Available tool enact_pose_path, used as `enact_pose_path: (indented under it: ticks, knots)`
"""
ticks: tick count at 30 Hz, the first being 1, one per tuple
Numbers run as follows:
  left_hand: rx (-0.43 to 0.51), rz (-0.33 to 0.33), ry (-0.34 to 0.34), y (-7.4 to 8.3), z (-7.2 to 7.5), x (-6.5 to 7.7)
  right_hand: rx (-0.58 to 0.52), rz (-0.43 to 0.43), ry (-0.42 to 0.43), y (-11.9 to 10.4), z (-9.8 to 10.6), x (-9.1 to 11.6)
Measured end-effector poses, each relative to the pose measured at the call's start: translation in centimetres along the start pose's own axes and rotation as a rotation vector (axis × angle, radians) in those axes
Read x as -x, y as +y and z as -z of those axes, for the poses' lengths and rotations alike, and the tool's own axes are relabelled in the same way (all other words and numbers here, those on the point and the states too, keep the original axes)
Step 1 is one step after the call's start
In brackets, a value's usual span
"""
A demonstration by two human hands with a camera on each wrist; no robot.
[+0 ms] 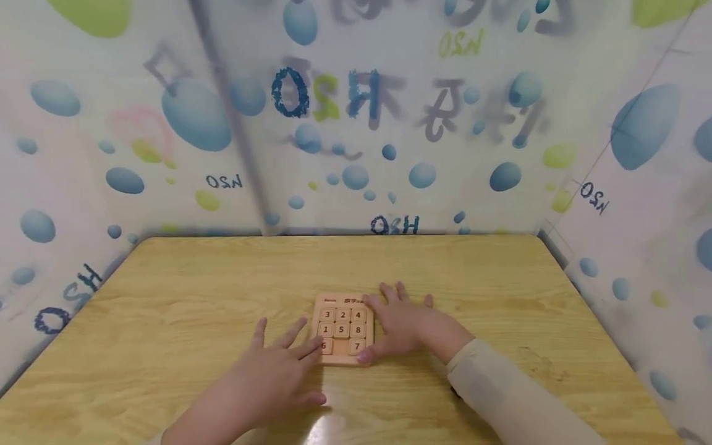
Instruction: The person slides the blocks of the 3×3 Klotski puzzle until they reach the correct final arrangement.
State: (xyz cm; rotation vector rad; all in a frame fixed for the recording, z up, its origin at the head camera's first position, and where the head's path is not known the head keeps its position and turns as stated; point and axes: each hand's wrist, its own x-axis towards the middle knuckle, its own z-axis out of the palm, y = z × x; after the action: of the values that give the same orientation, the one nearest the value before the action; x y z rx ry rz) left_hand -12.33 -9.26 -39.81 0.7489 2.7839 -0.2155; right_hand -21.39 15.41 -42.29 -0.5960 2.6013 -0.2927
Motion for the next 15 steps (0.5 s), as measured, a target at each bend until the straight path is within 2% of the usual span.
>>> enact_pose_path:
  ticks: [6, 12, 15]
  knots:
    - [0.029, -0.087, 0.004, 0.7, -0.1, -0.8, 0.007, -0.012, 0.005, 0.2, -0.1, 0.0]
    - [0.051, -0.013, 0.014, -0.2, -0.3, -0.4, -0.001, 0.000, 0.003, -0.1, -0.2, -0.2]
    - [0.070, -0.005, -0.005, -0.6, -0.4, 0.3, 0.004, -0.005, 0.002, -0.3, 0.0, -0.3]
